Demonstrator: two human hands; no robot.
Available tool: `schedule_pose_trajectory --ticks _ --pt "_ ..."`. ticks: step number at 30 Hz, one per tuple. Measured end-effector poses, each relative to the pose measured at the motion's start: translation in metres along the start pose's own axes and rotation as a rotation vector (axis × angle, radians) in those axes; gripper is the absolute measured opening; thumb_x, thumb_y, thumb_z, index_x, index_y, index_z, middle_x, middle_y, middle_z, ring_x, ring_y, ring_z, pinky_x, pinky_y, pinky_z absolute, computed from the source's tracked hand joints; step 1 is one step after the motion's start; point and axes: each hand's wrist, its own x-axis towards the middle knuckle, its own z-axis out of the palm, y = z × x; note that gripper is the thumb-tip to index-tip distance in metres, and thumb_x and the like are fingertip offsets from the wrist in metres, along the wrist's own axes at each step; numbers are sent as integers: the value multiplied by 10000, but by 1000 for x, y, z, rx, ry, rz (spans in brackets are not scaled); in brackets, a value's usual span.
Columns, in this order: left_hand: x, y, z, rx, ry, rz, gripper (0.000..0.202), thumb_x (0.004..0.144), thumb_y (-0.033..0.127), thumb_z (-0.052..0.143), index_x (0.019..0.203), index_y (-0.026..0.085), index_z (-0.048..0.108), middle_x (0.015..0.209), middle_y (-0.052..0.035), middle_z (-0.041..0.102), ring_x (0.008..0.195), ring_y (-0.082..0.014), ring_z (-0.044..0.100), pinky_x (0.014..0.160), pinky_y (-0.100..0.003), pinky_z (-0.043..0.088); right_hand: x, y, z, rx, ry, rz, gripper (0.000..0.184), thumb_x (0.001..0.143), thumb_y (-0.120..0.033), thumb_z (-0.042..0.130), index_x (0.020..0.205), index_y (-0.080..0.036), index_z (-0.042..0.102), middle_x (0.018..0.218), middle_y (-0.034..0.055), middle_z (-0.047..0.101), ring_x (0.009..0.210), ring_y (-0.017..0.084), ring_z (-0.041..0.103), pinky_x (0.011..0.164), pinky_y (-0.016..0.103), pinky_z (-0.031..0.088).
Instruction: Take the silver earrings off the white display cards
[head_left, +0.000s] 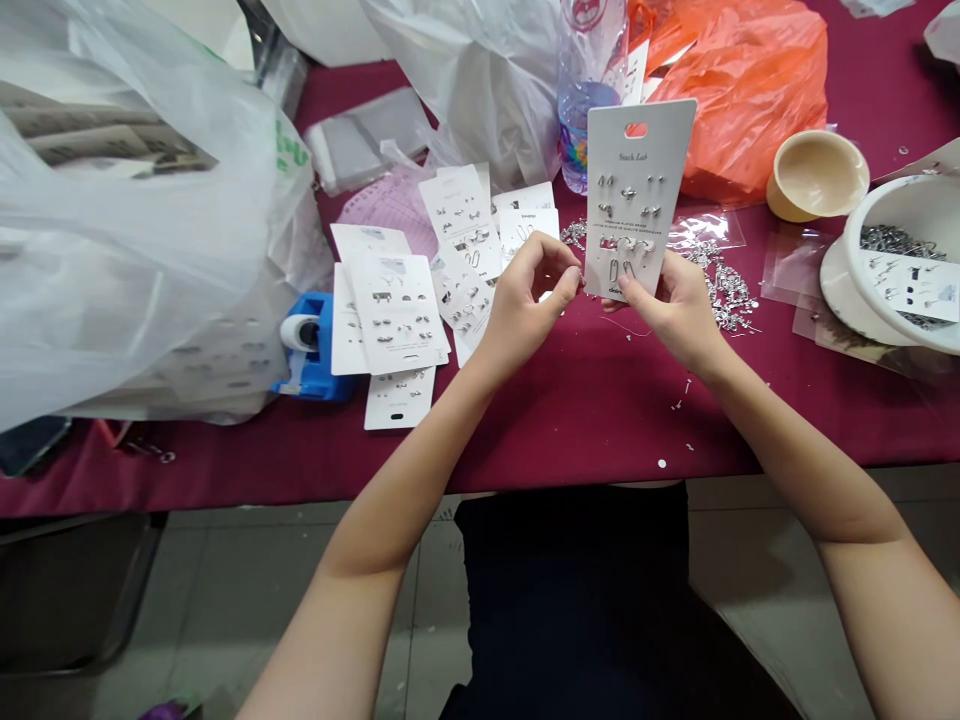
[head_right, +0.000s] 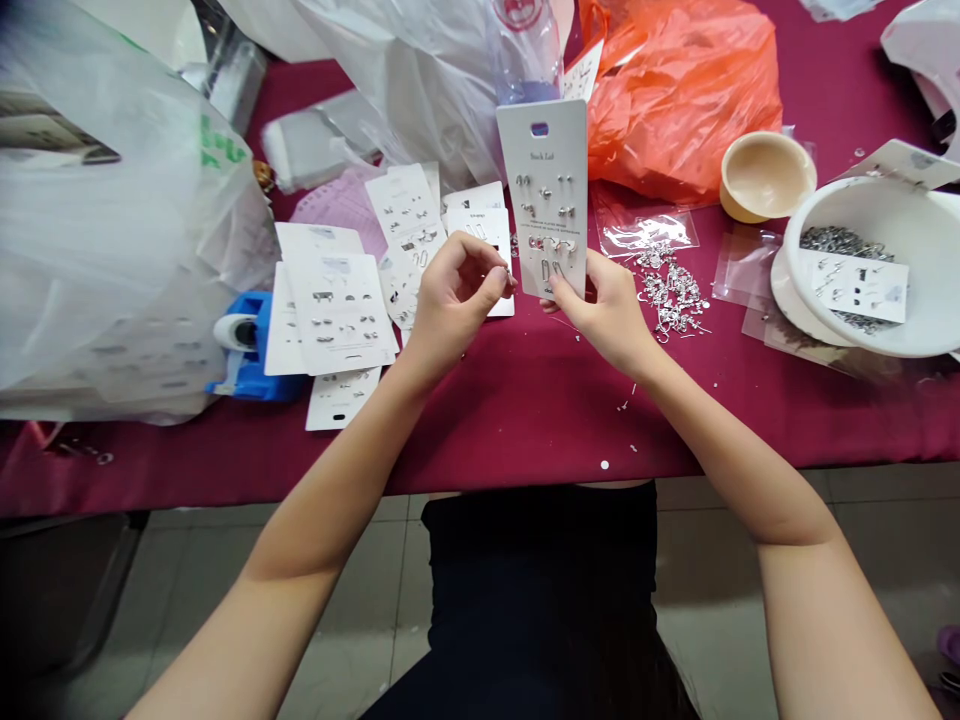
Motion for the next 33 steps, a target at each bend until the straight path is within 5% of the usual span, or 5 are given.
schedule_pose_trajectory --ticks 6,18,33 --pt "0 2 1 -26 -29 -23 359 935 585 621 927 233 550 859 -1 626 807 -118 656 729 -272 568 0 1 1 19 13 -10 353 865 -527 742 975 -195 694 946 35 783 732 175 755 716 348 675" --pt "-2 -9 4 11 97 32 355 908 589 658 943 247 570 871 -10 604 800 -137 643 747 -316 590 -5 -1 5 -24 -61 -6 351 878 -527 717 995 -197 702 884 31 736 754 188 739 728 362 660" --pt "-7 -14 7 349 232 220 108 968 324 617 913 233 599 857 -29 624 837 -172 627 809 -354 570 -7 -3 8 12 -82 16 372 875 -554 714 980 -199 681 878 33 739 730 185 742 720 358 663"
